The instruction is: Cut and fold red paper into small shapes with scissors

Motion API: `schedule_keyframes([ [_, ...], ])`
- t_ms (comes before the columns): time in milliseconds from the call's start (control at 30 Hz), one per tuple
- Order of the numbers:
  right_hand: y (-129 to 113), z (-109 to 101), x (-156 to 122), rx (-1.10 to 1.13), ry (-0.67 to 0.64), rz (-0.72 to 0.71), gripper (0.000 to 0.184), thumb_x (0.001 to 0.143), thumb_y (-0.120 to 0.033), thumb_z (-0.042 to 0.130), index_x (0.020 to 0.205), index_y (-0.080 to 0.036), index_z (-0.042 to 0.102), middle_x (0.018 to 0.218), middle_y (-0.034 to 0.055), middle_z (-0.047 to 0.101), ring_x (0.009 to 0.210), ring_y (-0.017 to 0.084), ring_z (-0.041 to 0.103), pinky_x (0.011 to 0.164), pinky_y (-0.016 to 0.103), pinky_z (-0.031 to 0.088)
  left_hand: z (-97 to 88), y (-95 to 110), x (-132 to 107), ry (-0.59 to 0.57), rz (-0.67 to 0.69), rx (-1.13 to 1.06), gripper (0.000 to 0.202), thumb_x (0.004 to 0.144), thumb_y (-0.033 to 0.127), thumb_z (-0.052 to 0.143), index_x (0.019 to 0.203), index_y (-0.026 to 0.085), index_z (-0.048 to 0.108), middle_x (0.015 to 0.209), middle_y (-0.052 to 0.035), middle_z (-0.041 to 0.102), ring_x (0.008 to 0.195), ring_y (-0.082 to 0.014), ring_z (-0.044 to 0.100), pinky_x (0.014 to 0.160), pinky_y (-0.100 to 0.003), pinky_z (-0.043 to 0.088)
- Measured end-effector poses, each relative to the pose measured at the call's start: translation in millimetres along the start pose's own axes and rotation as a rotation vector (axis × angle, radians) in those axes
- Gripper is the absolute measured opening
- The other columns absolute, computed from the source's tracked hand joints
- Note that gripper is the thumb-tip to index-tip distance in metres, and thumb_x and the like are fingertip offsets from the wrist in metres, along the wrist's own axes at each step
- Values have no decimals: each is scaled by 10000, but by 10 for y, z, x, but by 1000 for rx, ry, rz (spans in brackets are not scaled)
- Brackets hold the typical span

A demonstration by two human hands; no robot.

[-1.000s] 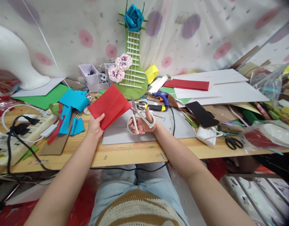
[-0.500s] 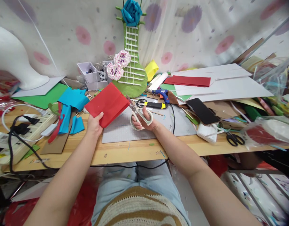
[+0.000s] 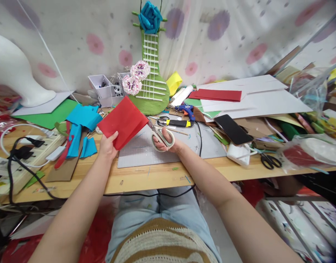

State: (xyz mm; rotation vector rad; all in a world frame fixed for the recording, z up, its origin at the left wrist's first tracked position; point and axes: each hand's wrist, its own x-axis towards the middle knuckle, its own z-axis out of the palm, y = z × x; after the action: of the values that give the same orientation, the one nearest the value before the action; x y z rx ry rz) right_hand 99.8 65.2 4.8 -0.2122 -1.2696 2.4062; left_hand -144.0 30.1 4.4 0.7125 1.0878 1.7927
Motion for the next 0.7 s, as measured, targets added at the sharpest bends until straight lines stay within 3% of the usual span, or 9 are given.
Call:
schedule_keyframes([
  [167, -21, 33, -23, 10, -67, 86, 758, 762, -813, 111, 816, -145, 465, 535, -7, 472, 408, 101, 428, 341, 176, 237, 23, 37, -25, -40, -36, 6, 440, 593, 184, 775, 1016, 239, 667, 1103, -31, 686, 1054, -238, 623, 918, -374, 516],
  [333, -36, 98, -30, 24, -150, 109, 816, 708, -861, 127, 874, -137, 463, 597, 20, 487, 484, 126, 464, 349, 183, 223, 10, 45, -40, -92, -49, 41, 413, 611, 185, 756, 1008, 230, 652, 1139, -40, 668, 1119, -258, 583, 938, -398, 503],
  [467, -36, 108, -26, 27, -133, 95, 814, 707, -863, 122, 897, -146, 456, 640, 30, 493, 540, 140, 483, 360, 188, 248, 8, 40, -62, -148, -60, 62, 440, 609, 187, 754, 1029, 221, 630, 1170, -60, 650, 1131, -272, 574, 945, -417, 494],
  [700, -49, 116, -1, -17, -41, 14, 786, 712, -862, 127, 844, -159, 454, 619, 20, 484, 516, 135, 472, 364, 197, 239, 36, 5, -90, -140, -114, 51, 512, 538, 208, 799, 1023, 210, 632, 1146, -65, 667, 1069, -271, 612, 928, -413, 504],
])
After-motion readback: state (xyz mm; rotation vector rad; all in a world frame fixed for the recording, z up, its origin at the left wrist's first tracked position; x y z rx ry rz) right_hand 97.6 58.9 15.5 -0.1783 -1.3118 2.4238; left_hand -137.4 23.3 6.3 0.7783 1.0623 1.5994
